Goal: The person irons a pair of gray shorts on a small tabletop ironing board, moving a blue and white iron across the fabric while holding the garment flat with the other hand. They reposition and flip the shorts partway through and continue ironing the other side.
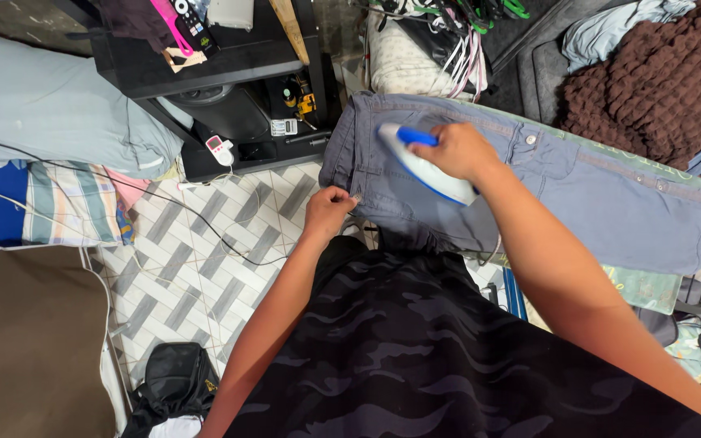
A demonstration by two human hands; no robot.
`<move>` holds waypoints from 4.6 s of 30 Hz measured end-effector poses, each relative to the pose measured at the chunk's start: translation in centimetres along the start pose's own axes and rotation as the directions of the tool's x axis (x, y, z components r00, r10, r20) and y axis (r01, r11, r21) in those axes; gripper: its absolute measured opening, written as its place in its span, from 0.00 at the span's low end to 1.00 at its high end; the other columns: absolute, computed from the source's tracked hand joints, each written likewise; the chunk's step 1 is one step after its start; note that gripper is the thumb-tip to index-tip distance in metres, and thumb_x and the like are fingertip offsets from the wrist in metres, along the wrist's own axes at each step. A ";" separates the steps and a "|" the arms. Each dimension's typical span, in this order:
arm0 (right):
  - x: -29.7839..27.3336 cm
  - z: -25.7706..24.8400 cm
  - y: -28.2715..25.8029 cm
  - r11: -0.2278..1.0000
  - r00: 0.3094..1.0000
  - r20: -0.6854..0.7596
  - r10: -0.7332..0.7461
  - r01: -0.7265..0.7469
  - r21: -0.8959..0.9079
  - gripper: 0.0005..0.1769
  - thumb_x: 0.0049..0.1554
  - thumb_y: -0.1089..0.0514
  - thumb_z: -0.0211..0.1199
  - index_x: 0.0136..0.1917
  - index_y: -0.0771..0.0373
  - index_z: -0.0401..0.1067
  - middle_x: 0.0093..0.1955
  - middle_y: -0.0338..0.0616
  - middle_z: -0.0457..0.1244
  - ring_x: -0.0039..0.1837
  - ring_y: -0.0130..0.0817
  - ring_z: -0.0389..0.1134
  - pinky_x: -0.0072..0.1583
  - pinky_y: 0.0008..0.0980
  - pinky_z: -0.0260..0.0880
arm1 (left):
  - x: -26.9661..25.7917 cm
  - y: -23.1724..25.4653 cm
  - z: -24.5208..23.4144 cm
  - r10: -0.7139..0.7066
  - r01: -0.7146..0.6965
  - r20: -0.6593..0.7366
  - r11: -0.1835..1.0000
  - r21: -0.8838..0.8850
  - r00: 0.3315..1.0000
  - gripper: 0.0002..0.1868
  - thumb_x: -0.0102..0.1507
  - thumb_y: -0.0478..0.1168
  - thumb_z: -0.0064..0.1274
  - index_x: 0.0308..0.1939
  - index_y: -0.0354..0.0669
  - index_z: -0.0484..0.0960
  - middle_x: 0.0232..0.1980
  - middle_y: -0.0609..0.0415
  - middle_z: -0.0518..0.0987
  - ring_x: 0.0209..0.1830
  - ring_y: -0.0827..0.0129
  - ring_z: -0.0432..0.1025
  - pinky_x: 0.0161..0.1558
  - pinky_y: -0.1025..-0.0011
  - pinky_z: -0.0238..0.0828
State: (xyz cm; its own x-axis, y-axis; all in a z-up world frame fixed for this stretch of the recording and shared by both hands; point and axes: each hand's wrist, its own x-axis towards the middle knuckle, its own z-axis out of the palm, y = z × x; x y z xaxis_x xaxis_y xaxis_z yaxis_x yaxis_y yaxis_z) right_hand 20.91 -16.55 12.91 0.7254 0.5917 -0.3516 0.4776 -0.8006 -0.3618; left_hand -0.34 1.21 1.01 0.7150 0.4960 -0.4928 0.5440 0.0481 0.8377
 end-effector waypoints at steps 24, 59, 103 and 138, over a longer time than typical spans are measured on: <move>4.7 -0.7 -2.8 0.996 0.996 -0.061 -0.058 0.054 -0.065 0.33 0.57 0.29 0.63 0.46 0.63 0.80 0.40 0.58 0.69 0.45 0.55 0.72 0.51 0.52 0.70 | 0.3 0.1 0.0 0.067 -0.066 -0.024 0.997 0.026 0.997 0.12 0.56 0.41 0.67 0.33 0.35 0.83 0.34 0.59 0.75 0.31 0.74 0.71 0.35 0.72 0.69; 1.3 0.8 6.2 0.963 0.986 0.071 0.148 -0.160 0.218 0.35 0.50 0.29 0.65 0.41 0.68 0.78 0.40 0.61 0.71 0.45 0.55 0.75 0.50 0.50 0.72 | -1.9 2.5 1.9 0.682 -0.505 -0.160 0.659 0.557 0.714 0.13 0.59 0.36 0.56 0.46 0.33 0.78 0.50 0.41 0.74 0.51 0.45 0.71 0.51 0.53 0.68; -3.0 3.7 10.0 0.260 0.806 0.106 0.582 -0.309 0.915 0.26 0.64 0.40 0.54 0.44 0.67 0.65 0.26 0.44 0.60 0.22 0.36 0.61 0.24 0.40 0.62 | 1.4 5.7 10.5 0.369 -0.542 0.419 0.349 0.764 0.830 0.41 0.66 0.52 0.49 0.77 0.38 0.53 0.82 0.39 0.42 0.82 0.39 0.32 0.76 0.44 0.28; -0.2 4.5 9.9 -0.100 0.752 0.144 0.644 -0.103 0.990 0.27 0.64 0.37 0.52 0.47 0.66 0.62 0.28 0.44 0.57 0.23 0.34 0.58 0.26 0.40 0.63 | 2.1 5.1 10.2 0.399 -0.581 0.442 0.364 0.728 0.803 0.40 0.67 0.51 0.48 0.77 0.38 0.53 0.82 0.38 0.43 0.82 0.37 0.31 0.76 0.43 0.27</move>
State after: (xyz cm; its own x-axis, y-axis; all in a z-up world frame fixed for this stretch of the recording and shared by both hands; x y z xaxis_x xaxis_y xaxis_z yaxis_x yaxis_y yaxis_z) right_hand 23.26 -24.11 5.48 0.7816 -0.0569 -0.6211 -0.6131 0.1129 -0.7819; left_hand 8.38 -6.39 1.84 0.9856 0.0346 -0.1654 0.1022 -0.9018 0.4199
